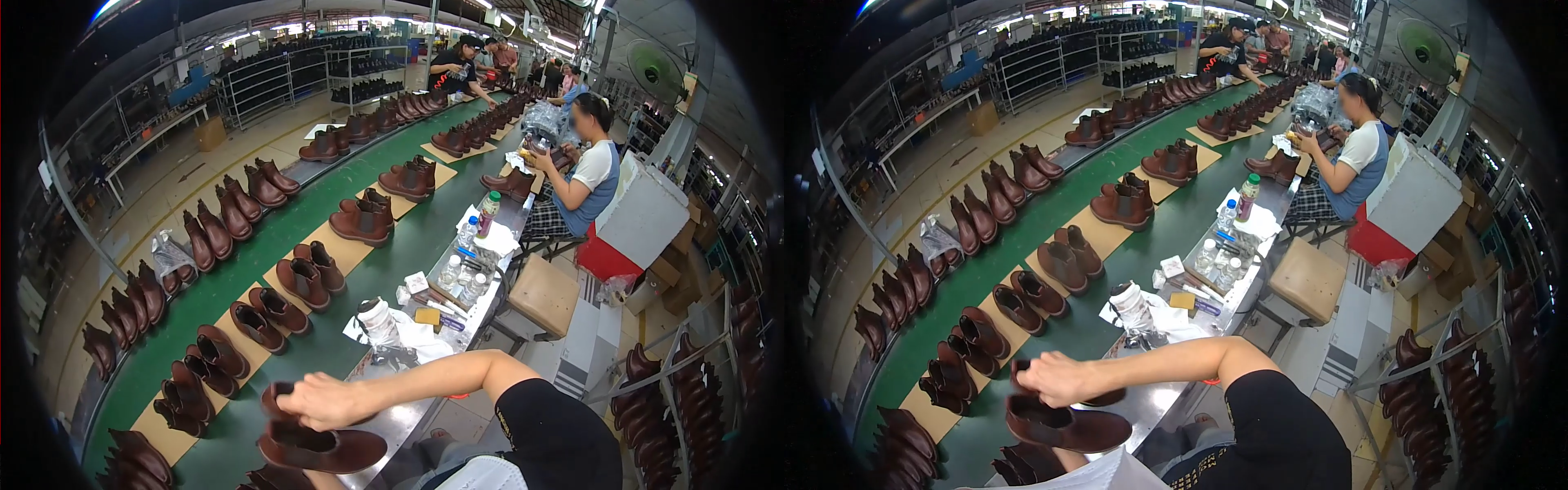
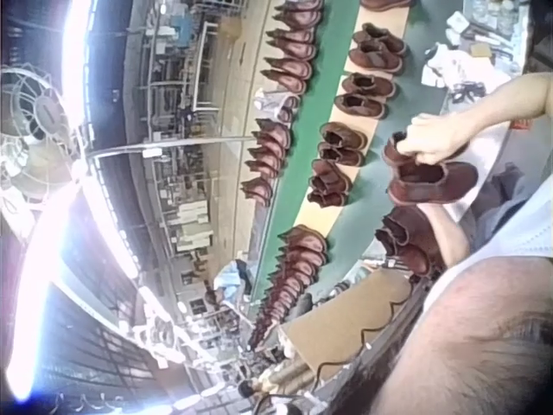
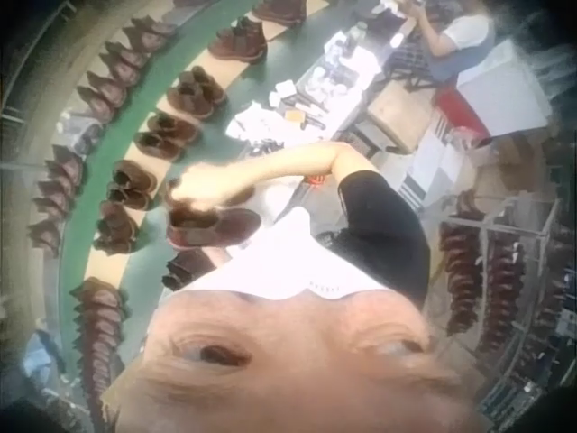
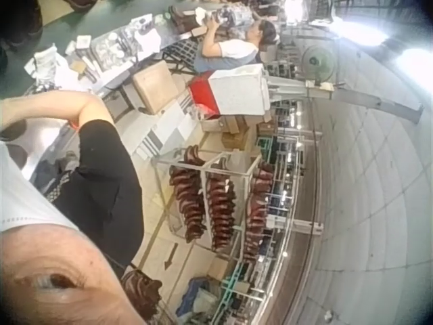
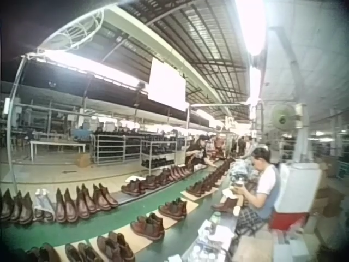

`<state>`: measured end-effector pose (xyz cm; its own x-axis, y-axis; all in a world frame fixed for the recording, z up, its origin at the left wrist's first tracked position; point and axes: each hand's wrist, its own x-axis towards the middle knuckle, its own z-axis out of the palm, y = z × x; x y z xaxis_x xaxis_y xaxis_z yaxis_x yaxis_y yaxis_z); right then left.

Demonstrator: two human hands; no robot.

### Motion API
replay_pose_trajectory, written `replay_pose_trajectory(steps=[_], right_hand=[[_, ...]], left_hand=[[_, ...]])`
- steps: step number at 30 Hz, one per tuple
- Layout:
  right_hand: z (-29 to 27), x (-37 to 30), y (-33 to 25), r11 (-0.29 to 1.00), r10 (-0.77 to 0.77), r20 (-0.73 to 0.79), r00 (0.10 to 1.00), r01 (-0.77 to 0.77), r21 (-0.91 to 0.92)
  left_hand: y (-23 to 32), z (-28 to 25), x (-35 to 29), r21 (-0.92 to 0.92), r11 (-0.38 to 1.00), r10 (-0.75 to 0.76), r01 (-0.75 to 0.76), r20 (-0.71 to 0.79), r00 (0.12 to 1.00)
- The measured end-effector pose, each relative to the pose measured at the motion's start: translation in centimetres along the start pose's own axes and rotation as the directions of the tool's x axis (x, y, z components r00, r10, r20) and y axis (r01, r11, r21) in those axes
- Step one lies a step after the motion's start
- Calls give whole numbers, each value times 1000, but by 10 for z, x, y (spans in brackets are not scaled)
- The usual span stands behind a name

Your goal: Inspecting and cleaning brown leather boots on a factory production line.

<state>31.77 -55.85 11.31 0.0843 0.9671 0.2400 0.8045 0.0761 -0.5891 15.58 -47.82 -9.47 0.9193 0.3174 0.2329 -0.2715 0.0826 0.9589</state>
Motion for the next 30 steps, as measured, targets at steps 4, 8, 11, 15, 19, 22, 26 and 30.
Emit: replay_pose_trajectory(steps=[4, 8, 11, 15, 19, 22, 26, 30], right_hand=[[-11, 5, 12, 968, 163, -70, 984, -146, 203], [-7, -14, 38, 955, 265, -120, 957, -243, 170], [-1, -35, 38, 945, 305, -79, 949, -291, 150], [-18, -112, 58, 635, 669, -431, 606, -165, 755], [28, -268, 168, 469, 883, -140, 448, -855, 223], [88, -269, 188, 415, 825, 25, 565, -635, 652], [107, -217, 195, 520, 830, -47, 555, -741, 424], [124, -203, 211, 591, 805, -224, 550, -708, 385]], left_hand=[[7, 78, 6, -91, 996, 23, -20, 38, 999], [9, 109, 15, -190, 981, 58, -36, 115, 992], [10, 125, 6, -257, 966, 59, -20, 142, 988], [10, 126, 3, -313, 949, -38, 37, 3, 999], [17, 102, 46, -352, 932, -219, 89, -349, 911], [22, 90, 68, -362, 928, -295, 92, -558, 776], [26, 62, 71, -369, 928, -307, 51, -681, 664], [34, 63, 62, -399, 917, -289, -20, -699, 654]])
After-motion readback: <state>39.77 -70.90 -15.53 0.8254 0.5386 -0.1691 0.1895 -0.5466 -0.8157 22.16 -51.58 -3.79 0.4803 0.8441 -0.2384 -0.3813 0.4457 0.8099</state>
